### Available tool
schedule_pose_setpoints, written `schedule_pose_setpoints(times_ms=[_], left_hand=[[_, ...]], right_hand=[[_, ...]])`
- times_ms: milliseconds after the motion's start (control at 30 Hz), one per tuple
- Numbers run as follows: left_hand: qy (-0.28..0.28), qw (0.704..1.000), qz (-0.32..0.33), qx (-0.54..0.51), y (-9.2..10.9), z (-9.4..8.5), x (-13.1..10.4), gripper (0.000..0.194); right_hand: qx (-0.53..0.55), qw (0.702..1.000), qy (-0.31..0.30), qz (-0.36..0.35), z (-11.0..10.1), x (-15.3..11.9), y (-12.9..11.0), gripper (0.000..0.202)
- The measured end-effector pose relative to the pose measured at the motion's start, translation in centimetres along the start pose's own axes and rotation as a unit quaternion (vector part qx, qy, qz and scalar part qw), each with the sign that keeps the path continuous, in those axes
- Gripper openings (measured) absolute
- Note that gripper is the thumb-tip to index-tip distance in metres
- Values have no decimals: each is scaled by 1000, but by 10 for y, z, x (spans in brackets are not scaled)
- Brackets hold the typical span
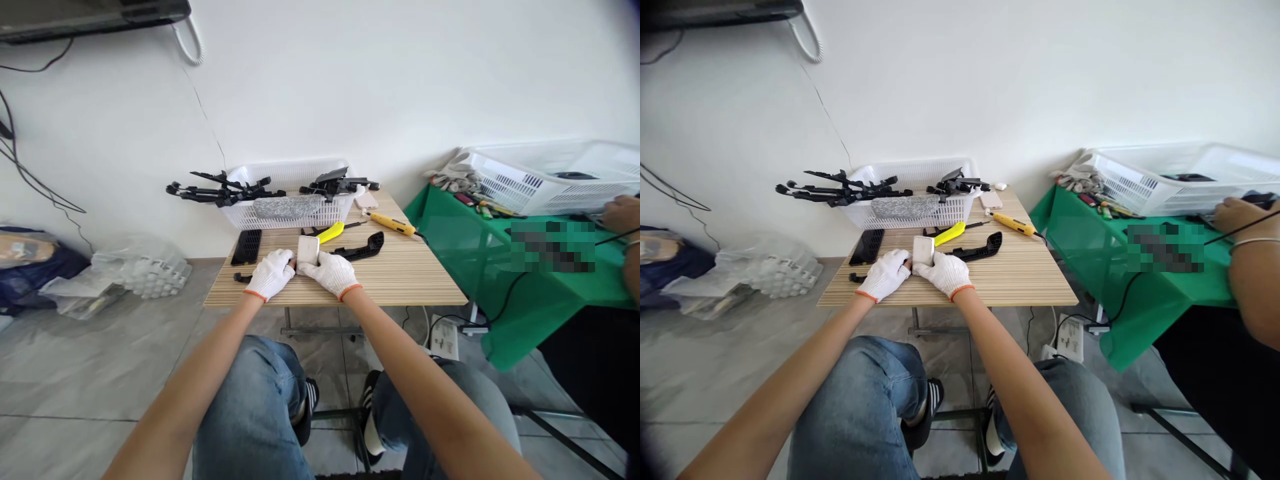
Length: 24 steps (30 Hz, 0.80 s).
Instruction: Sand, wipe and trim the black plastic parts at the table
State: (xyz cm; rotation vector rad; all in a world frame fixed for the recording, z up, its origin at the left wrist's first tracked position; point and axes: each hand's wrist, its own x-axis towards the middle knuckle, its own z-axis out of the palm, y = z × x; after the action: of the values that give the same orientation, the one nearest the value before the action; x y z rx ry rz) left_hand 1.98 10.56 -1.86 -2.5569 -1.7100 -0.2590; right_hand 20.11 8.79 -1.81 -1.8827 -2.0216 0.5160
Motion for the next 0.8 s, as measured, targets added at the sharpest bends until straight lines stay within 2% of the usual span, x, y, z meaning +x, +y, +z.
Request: schedule_pose_setpoints(times_ms=[200,633,733,800], left_hand=[[8,999,6,-39,-3,2,0,26],[23,997,13,-79,-6,6,-1,23],[19,997,7,-78,-5,4,-1,22],[19,997,8,-76,-3,4,-1,21]], right_hand=[[-8,1000,-5,6,-9,-1,18,62],[22,993,43,110,-41,-2,108,49],[33,990,55,124,-44,-3,121,47],[23,993,48,110,-45,-5,123,46]])
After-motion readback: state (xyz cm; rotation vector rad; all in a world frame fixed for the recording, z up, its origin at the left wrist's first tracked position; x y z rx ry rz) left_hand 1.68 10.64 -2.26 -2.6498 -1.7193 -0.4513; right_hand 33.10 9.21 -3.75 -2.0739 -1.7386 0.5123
